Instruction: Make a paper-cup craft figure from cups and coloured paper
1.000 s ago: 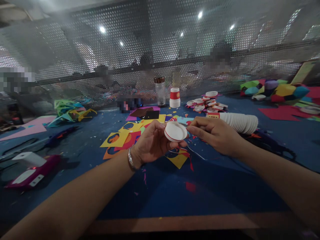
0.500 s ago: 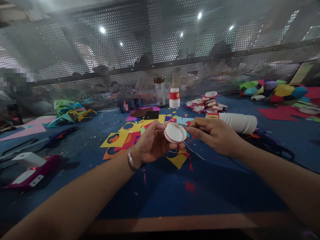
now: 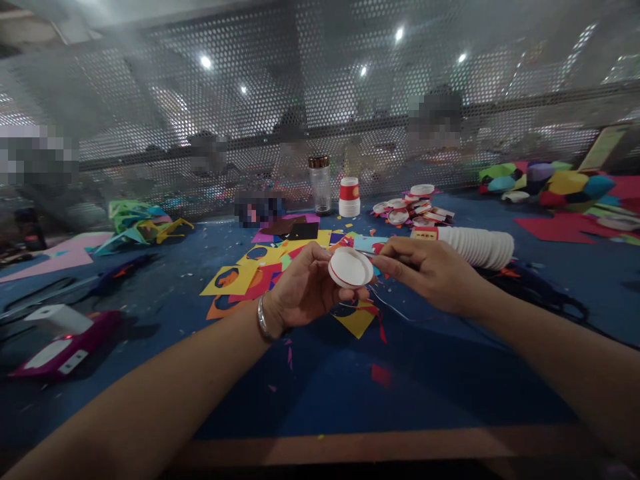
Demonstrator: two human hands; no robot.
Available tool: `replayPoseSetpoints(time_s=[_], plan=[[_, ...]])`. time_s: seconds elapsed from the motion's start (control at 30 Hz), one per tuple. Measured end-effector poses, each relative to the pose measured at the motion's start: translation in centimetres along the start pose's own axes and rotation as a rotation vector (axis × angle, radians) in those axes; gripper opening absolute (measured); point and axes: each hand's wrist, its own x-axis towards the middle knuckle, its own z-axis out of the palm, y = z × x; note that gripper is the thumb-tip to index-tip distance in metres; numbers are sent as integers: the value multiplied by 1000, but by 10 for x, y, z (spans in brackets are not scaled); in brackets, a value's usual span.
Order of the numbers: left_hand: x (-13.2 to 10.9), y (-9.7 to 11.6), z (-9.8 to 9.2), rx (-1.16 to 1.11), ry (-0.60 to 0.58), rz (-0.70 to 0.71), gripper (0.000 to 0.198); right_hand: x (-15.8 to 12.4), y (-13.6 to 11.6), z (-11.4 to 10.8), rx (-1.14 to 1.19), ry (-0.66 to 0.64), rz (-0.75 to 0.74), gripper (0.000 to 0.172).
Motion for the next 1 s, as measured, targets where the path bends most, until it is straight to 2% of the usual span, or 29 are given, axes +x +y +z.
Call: replayPoseSetpoints(time_s=[0.2, 0.53, 0.73, 0.87, 1.0], plan=[[1, -2, -1, 15, -8, -1, 45, 1, 0, 0, -18, -32, 10, 43], [2, 1, 2, -23, -52, -8, 41, 1, 1, 2, -26, -10, 21, 48], [4, -1, 3, -23, -63, -23, 45, 2, -2, 1, -3, -15, 52, 54], [4, -1, 2, -37, -8, -11, 42, 6, -7, -3, 81, -2, 107, 61], [3, 0, 2, -43, 65, 22, 40, 8, -10, -4, 315, -40, 244, 60]])
